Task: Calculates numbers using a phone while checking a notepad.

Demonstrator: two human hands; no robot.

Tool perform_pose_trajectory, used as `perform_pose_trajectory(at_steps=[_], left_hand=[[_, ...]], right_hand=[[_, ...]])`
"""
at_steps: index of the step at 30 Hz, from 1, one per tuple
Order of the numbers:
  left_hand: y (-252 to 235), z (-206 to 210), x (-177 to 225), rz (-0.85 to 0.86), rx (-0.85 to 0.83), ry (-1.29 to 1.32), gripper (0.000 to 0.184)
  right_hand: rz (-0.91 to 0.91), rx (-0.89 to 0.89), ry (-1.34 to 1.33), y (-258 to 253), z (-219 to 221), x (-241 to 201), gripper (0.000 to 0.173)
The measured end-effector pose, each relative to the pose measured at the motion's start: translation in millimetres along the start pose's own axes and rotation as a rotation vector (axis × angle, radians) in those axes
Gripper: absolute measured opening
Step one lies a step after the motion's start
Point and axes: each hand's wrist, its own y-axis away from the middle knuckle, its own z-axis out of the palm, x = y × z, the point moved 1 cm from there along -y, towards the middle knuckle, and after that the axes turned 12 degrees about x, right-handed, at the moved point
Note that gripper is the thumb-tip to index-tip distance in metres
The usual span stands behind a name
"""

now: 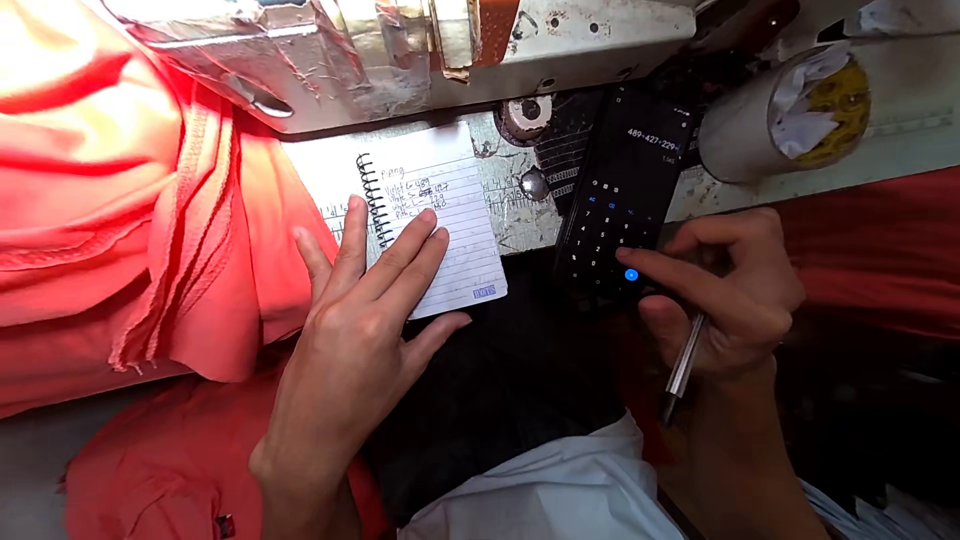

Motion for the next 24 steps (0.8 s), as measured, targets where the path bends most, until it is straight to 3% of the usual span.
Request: perform_pose_trajectory(at_steps=[9,15,24], left_hand=[[0.0,-0.1,0.8,-0.004,0.004,0.005,0.064],[0.1,0.1,0.2,-0.008,0.001,0.016,0.065],[-0.6,-0.6,0.8,-0.009,-0.003,0.01,0.067]], right_hand=[[-0.012,-0.186,0.037,-9.8,10.2,-3.9,0.048],[0.028,-0.094,0.016,-8.5,-5.1,0.1,0.051],[0.016,-0.109,0.046,0.6,-5.2,0.4,0.051]])
